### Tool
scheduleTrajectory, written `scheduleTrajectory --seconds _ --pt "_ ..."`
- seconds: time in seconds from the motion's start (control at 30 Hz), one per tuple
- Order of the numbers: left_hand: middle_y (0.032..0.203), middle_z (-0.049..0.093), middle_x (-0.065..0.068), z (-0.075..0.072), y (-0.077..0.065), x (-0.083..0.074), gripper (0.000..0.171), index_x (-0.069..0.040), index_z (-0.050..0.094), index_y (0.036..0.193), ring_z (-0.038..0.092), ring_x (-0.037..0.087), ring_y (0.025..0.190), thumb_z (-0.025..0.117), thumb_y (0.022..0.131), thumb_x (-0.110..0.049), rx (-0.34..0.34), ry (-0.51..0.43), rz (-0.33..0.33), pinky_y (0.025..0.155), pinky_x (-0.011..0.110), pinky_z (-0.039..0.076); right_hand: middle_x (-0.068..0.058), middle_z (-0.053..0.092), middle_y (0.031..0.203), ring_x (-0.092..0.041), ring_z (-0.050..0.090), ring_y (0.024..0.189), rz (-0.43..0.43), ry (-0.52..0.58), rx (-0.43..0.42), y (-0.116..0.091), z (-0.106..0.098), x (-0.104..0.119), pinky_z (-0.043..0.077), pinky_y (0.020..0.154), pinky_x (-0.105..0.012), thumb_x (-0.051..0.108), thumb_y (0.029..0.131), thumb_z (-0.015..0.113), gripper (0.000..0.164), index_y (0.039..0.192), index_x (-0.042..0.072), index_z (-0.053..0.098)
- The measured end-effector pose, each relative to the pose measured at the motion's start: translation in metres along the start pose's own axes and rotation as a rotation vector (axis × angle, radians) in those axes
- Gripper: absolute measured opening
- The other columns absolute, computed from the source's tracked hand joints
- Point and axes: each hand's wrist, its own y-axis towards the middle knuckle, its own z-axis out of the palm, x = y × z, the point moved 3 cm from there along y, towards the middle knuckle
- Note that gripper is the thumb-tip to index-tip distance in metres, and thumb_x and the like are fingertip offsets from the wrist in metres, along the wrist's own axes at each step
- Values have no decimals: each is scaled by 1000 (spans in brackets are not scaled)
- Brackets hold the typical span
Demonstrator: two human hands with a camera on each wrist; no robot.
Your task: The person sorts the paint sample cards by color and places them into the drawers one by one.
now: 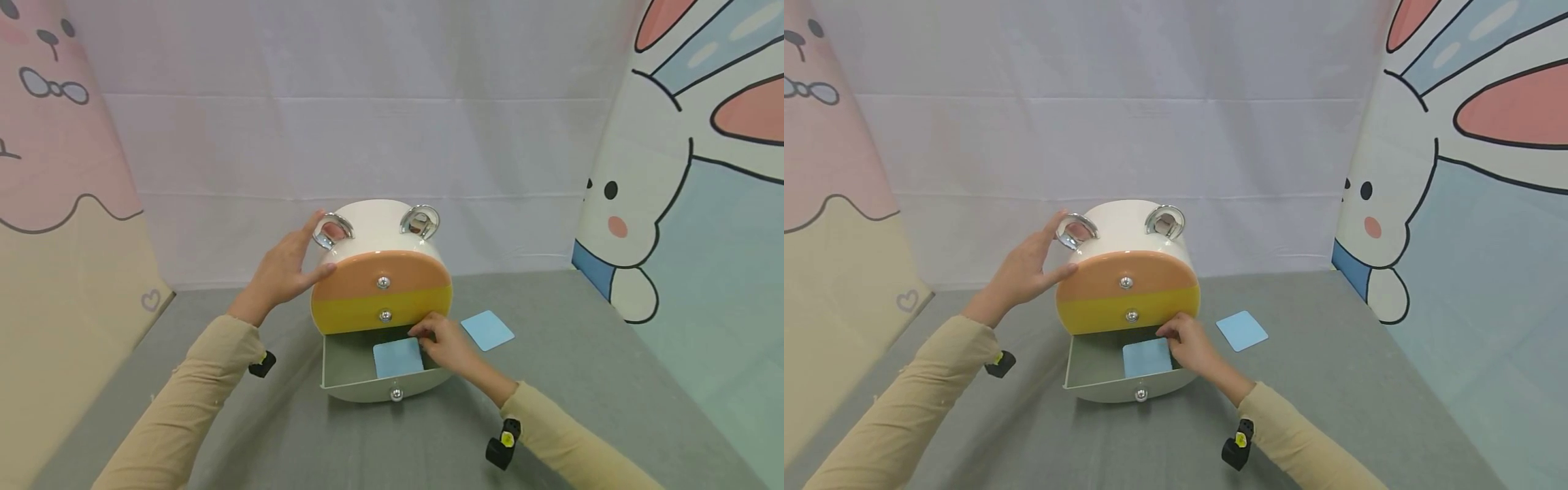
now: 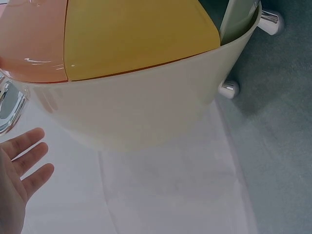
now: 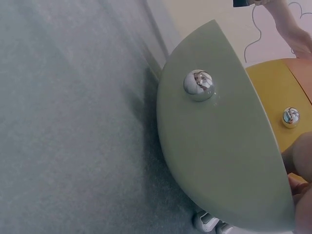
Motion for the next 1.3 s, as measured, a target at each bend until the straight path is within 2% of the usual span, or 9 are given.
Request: scheduleTrajectory --seconds 0.23,0.43,0.63,0.9,1.0,1.13,1.3 --pt "128 48 21 0 0 0 84 -23 10 147 48 34 107 59 82 -46 -3 -1 1 82 52 42 -6 59 90 -18 54 78 -14 32 12 -1 -1 -2 47 67 -28 -9 77 60 19 89 4 67" --pt "127 49 21 0 0 0 84 -23 10 147 49 34 105 59 82 -46 -1 1 -9 80 52 43 -10 59 92 -20 56 80 -15 102 18 -3 -15 -3 47 66 -26 -7 79 61 18 94 1 66" --pt "127 49 21 0 0 0 84 -24 10 147 48 34 105 59 82 -46 -2 -4 -10 80 52 42 -12 60 92 -20 57 79 25 113 -51 -7 -37 -15 48 60 -24 1 82 63 17 99 1 65" --pt "126 50 21 1 0 0 84 -24 10 147 48 34 104 59 82 -45 -1 -1 -8 79 52 43 -16 59 91 -25 57 80 130 111 -155 -23 -58 -49 48 66 -27 8 80 68 25 102 -3 62" --pt "126 49 21 1 -1 0 84 -24 10 147 48 34 105 60 82 -44 -2 -3 -7 79 52 43 -19 59 94 -30 56 83 193 72 -184 -30 -63 -64 48 72 -35 10 78 69 29 102 -5 61" --pt "127 49 20 1 -1 0 85 -25 10 147 48 34 105 60 82 -44 -7 -4 -5 79 52 43 -22 58 99 -36 55 88 274 -49 -192 -40 -67 -90 45 76 -46 22 78 69 42 107 -7 57" --pt "127 49 20 1 -1 0 85 -24 10 147 48 34 105 60 82 -44 -6 -2 -6 79 52 43 -27 54 106 -39 52 97 362 -159 -174 -48 -65 -116 43 81 -49 31 77 69 58 113 -11 52"
